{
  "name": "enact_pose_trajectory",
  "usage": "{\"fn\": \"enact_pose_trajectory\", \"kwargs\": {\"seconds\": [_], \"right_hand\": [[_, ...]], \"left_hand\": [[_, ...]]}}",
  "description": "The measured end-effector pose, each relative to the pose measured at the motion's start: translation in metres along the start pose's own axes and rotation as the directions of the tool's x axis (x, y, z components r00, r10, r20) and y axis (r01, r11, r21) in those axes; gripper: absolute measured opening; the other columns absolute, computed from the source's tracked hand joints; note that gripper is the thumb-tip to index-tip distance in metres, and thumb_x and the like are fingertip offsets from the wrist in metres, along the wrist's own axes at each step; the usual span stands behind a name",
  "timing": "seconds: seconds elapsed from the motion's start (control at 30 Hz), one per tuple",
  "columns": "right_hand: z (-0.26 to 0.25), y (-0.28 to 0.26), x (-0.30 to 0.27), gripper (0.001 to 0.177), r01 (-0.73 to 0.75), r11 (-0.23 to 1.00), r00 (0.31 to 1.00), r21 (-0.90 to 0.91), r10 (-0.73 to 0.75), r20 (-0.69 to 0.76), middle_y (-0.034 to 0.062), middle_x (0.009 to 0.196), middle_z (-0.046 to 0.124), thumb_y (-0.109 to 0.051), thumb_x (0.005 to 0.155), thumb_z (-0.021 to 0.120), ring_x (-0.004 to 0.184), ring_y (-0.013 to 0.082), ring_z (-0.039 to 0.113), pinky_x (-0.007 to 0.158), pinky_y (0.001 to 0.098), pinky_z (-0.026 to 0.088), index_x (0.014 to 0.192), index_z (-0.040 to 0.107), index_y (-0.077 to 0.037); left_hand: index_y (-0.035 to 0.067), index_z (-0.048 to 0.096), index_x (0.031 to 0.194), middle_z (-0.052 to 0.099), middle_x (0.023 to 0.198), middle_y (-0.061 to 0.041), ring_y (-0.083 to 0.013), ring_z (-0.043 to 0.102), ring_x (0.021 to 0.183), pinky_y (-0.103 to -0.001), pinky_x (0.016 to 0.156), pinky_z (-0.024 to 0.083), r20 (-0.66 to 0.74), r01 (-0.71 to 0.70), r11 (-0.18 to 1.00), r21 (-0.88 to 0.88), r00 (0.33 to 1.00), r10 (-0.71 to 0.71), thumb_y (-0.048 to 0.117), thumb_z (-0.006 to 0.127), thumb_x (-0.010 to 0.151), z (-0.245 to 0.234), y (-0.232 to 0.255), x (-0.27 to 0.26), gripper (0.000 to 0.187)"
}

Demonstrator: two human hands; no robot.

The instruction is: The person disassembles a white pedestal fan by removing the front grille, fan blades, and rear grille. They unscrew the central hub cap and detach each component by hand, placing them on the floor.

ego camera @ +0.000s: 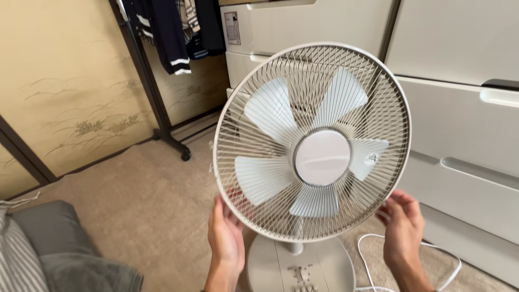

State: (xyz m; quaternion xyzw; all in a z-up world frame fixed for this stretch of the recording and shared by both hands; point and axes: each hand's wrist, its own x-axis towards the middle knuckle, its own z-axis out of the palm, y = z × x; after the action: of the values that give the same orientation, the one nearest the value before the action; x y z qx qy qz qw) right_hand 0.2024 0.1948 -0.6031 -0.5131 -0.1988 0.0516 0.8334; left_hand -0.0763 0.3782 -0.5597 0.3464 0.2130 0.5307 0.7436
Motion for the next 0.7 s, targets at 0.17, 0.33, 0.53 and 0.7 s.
{"fn": "enact_pose_trajectory", "kwargs": {"seconds": [0.17,0.33,0.53,0.7], "right_hand": [[0.020,-0.043,-0.015,0.029,0.414,0.878,0.906,-0.239,-0.422,0.018,0.0084,0.128,0.060,-0.002,0.102,0.061,0.116,0.0180,0.060,0.097,0.0338,0.052,0.130,0.053,-0.001],[0.066,-0.087,-0.042,0.023,0.662,0.716,0.744,-0.222,-0.592,0.308,0.0093,0.128,0.063,0.000,0.100,0.064,0.120,0.0183,0.061,0.101,0.0330,0.053,0.123,0.060,0.000],[0.112,-0.119,-0.051,0.027,0.647,0.760,0.658,-0.057,-0.518,0.547,0.0074,0.123,0.068,-0.004,0.099,0.065,0.112,0.0160,0.066,0.099,0.0317,0.054,0.125,0.064,-0.002],[0.120,-0.137,-0.052,0.029,0.624,0.770,0.676,-0.129,-0.450,0.583,0.0067,0.120,0.069,-0.006,0.096,0.066,0.105,0.0179,0.064,0.093,0.0318,0.054,0.125,0.065,-0.003]], "left_hand": [[0.003,0.056,0.135,0.063,0.131,-0.010,-0.0181,0.059,0.120,-0.038,0.104,0.046,0.111,-0.204,0.976,0.080,0.975,0.194,0.034,0.049,0.101,0.017,0.031,-0.006,0.046],[0.004,0.056,0.138,0.067,0.128,-0.009,-0.0161,0.064,0.116,-0.035,0.102,0.050,0.097,-0.281,0.916,0.287,0.960,0.264,0.033,0.050,0.100,0.033,0.054,-0.018,0.048],[0.001,0.055,0.141,0.065,0.131,-0.010,-0.0161,0.062,0.120,-0.031,0.103,0.049,0.214,-0.421,0.862,0.283,0.904,0.371,0.025,0.053,0.103,0.042,0.078,-0.011,0.045],[0.001,0.061,0.135,0.070,0.123,-0.011,-0.0169,0.065,0.115,-0.030,0.099,0.051,0.264,-0.498,0.780,0.378,0.866,0.424,0.020,0.059,0.101,0.043,0.089,-0.004,0.040]]}}
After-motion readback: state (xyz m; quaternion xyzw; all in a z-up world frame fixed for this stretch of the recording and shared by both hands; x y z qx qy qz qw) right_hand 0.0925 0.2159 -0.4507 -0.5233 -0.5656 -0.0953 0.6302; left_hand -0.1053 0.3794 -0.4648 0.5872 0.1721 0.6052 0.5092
